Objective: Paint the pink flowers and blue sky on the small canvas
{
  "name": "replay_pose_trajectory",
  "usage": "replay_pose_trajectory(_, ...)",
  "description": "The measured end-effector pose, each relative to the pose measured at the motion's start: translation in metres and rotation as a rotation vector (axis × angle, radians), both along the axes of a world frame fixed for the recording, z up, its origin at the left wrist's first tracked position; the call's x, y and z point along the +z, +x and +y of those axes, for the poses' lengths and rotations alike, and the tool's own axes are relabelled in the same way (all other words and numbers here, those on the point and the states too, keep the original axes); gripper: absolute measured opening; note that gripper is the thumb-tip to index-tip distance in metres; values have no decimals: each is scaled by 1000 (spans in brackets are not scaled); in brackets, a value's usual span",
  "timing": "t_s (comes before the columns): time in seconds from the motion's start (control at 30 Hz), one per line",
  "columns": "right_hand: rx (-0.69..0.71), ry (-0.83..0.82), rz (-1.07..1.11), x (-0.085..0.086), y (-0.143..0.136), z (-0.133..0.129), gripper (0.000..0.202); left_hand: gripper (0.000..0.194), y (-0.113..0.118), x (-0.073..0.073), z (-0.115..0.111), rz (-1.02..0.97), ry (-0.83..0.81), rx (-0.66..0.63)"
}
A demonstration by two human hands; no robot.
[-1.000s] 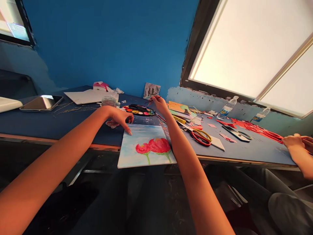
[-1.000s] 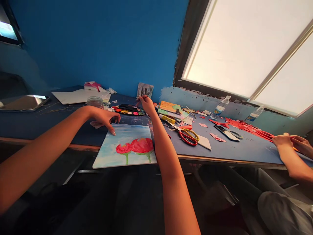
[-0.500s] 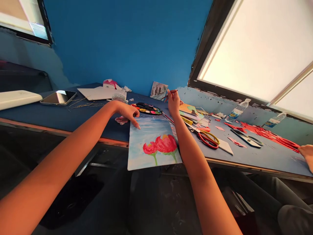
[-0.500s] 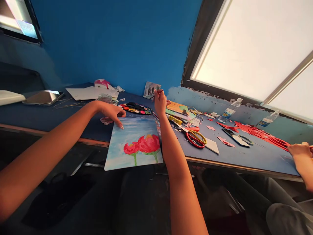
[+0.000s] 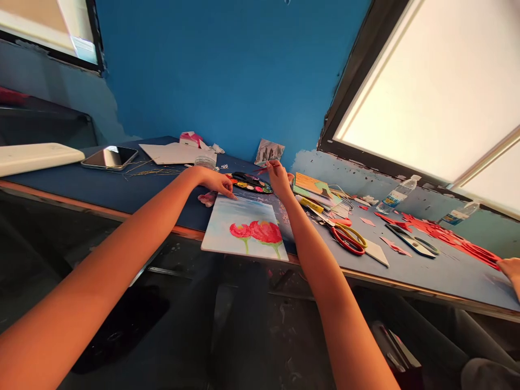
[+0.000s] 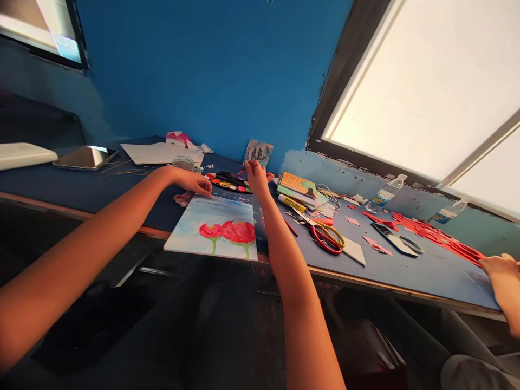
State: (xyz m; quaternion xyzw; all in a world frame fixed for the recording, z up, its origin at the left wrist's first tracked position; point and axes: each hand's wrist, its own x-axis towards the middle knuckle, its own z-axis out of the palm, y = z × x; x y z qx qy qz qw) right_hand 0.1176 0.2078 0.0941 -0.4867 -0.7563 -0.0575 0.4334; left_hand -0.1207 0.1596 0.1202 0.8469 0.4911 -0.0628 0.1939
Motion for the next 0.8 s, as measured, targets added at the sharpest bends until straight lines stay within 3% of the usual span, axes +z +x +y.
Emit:
replay_pose_trajectory(0.2, 31, -124, -59, -2, -15, -15, 30, 63, -3, -3, 7, -7, -77, 7)
replay_pose_trajectory(0.47, 0, -249, -255, -9, -18, -17, 31, 61, 2, -10, 5, -49, -178, 63)
replay_pose_trajectory(0.8, -30, -265, -341, -11, -20, -21, 32, 57, 0, -9, 5, -74, -265, 17)
